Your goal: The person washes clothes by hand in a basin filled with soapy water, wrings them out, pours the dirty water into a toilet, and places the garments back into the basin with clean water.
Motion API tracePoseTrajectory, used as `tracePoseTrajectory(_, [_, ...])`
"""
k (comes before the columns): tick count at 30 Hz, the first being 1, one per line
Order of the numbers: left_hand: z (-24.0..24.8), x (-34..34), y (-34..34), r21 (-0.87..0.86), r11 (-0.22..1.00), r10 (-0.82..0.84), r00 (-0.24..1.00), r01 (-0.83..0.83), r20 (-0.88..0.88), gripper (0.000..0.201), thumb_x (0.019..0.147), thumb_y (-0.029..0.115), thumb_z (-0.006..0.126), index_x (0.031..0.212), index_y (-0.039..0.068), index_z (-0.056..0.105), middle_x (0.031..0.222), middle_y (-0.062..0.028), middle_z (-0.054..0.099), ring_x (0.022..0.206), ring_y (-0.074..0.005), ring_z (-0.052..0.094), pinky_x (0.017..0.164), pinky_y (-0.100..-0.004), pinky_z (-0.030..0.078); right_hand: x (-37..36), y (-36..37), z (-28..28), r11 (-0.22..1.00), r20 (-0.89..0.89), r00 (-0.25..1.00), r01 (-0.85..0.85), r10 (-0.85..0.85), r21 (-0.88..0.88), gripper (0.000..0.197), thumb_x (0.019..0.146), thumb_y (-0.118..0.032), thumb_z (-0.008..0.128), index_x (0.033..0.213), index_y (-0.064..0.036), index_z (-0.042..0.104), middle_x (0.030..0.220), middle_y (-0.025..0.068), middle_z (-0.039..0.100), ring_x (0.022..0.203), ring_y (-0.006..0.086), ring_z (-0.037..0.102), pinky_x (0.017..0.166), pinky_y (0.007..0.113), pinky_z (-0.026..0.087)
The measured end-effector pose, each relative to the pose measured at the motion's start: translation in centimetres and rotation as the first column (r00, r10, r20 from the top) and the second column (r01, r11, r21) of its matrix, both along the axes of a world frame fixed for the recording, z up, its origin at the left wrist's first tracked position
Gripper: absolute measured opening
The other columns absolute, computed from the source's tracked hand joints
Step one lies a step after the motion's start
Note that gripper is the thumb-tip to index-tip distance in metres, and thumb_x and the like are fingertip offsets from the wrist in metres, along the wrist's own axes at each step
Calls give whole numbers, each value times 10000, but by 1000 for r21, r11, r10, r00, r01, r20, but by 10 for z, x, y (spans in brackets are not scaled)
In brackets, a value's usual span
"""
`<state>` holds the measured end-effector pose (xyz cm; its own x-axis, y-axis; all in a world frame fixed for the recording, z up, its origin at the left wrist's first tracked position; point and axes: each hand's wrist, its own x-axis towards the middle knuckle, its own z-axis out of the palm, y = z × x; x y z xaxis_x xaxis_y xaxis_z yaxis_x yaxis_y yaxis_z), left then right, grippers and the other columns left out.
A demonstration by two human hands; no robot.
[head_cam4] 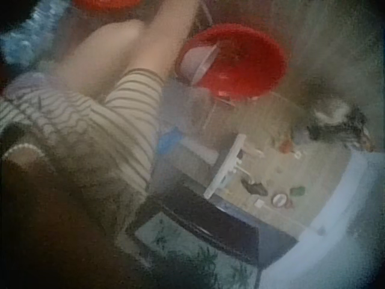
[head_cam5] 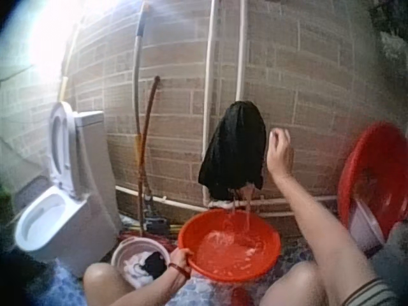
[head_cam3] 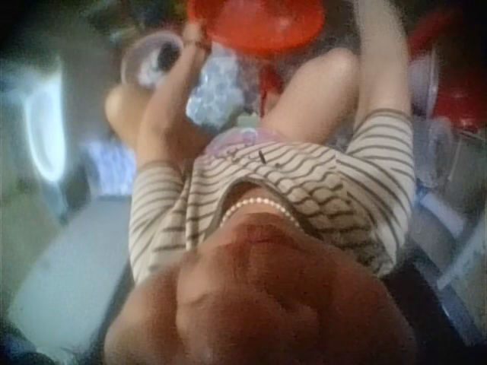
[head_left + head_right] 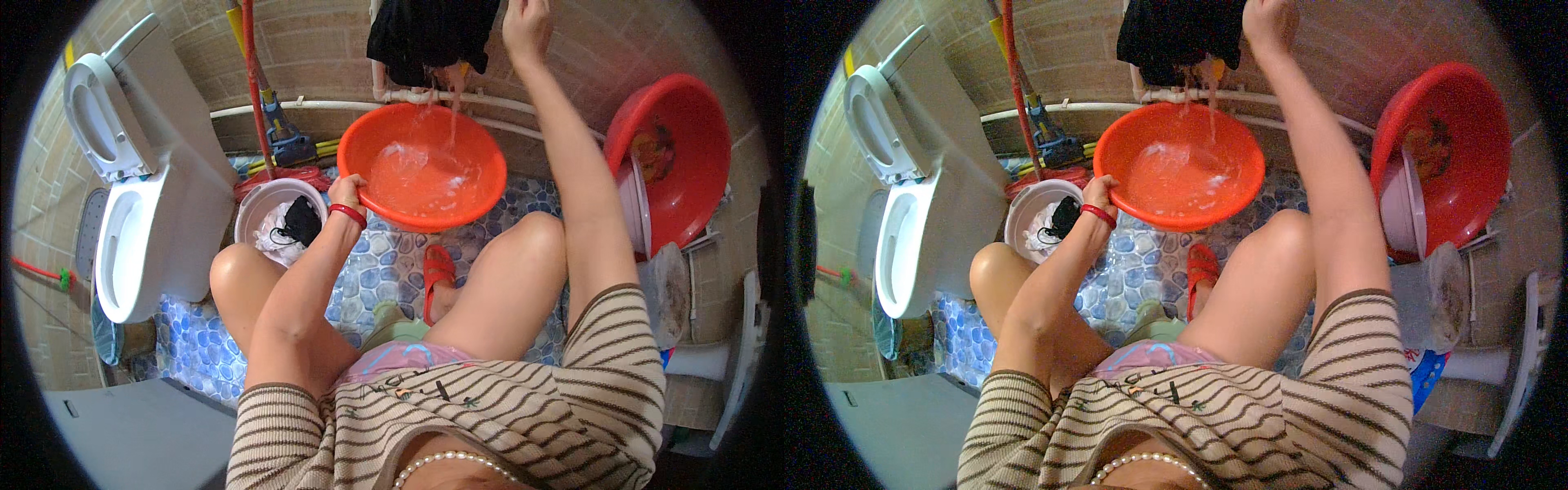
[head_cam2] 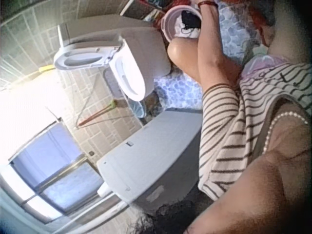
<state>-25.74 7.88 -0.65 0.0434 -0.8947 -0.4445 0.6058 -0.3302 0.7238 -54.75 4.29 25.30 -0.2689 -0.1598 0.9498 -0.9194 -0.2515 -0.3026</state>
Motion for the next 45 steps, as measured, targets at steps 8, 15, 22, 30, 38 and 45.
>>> tracePoseTrajectory(8, [-6,-4,-8,-41,997,-69,994,65,-84,268,612,-116,494,851,0,521,827,-88,537,754,-255,520,737,-358,476,2,-43,90,869,-399,914,252,-70,425,323,801,-272,526,760,36,614,846,252,617,846,409,592,754,469,461])
tracePoseTrajectory(15, [-6,4,-6,-35,999,-22,997,19,-73,258,603,-127,498,825,2,523,819,-81,534,745,-239,521,724,-344,476,16,-43,86,922,-228,950,274,-214,275,386,813,-325,525,969,25,571,1025,290,569,987,392,548,840,460,432])
tracePoseTrajectory(22, [1,10,0,-16,1000,24,999,-24,-37,253,568,-130,480,779,2,525,798,-94,559,722,-249,551,691,-347,479,18,-43,110,780,-281,951,272,-128,563,351,784,-290,539,994,-9,566,1003,230,599,973,392,560,812,452,450])
tracePoseTrajectory(30, [6,4,-1,-32,999,-25,1000,25,-11,275,549,-117,467,791,-6,538,785,-92,567,692,-243,547,645,-350,472,32,-43,137,640,-461,866,468,-194,609,315,702,-160,512,937,18,624,1022,272,579,993,388,560,832,461,456])
tracePoseTrajectory(38, [17,-3,7,-97,995,-33,997,26,-67,278,547,-107,473,796,-7,547,789,-84,581,677,-232,546,627,-328,461,35,-43,123,705,-238,906,422,-351,570,264,734,-151,532,876,37,650,926,261,620,918,405,596,782,458,487])
tracePoseTrajectory(45, [19,-4,4,-83,993,-89,996,86,-29,280,575,-142,512,808,12,504,781,-73,517,753,-235,516,713,-346,472,54,-39,109,801,-262,933,350,-248,486,237,717,-137,509,786,40,651,832,282,610,851,408,605,760,461,484])
